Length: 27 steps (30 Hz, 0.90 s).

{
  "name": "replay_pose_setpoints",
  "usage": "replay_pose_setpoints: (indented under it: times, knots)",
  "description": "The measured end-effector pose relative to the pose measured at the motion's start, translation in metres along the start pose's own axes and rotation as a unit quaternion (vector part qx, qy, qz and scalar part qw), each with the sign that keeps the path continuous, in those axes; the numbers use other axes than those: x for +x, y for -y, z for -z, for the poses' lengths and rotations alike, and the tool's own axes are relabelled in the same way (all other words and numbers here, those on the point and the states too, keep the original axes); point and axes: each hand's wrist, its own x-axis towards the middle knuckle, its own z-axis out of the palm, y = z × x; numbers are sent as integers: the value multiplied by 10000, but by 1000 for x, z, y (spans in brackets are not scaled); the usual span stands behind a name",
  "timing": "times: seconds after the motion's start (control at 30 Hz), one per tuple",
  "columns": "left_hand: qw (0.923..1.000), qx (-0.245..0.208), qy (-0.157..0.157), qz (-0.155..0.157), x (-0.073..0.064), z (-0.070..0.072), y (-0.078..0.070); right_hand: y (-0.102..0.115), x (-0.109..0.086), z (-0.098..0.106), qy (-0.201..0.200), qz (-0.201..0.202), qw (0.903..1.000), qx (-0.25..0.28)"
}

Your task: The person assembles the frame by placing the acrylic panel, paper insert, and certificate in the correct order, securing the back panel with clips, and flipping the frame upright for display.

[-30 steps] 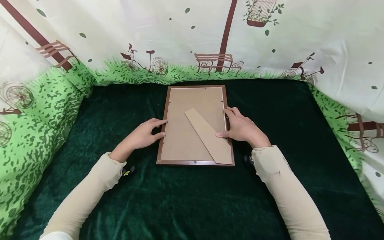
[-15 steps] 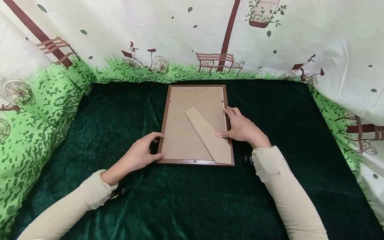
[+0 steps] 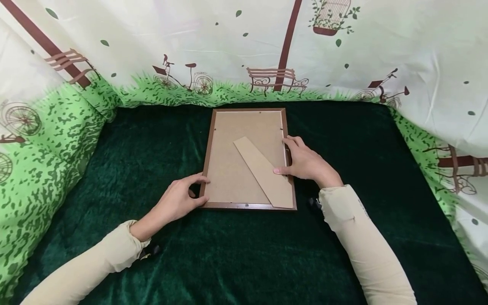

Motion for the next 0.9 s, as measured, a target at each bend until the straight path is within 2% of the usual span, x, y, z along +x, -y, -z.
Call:
replay_pose_setpoints:
  times: [0.1,0.4,0.67,0.9]
  knots:
    - [9997,-82,-77,196,0,0,0,0,0,-1,-13,44,10000,12]
    - [9978,-445,-113,474,0,1,0,0,1,0,-20,100,9999,6]
    - [9960,-693,-178,545,0,-3,3,-1,1,-1,-29,91,10000,18]
    - [9957,-748,-295,467,-2,-4,4,1,1,-2,-82,74,9999,-86]
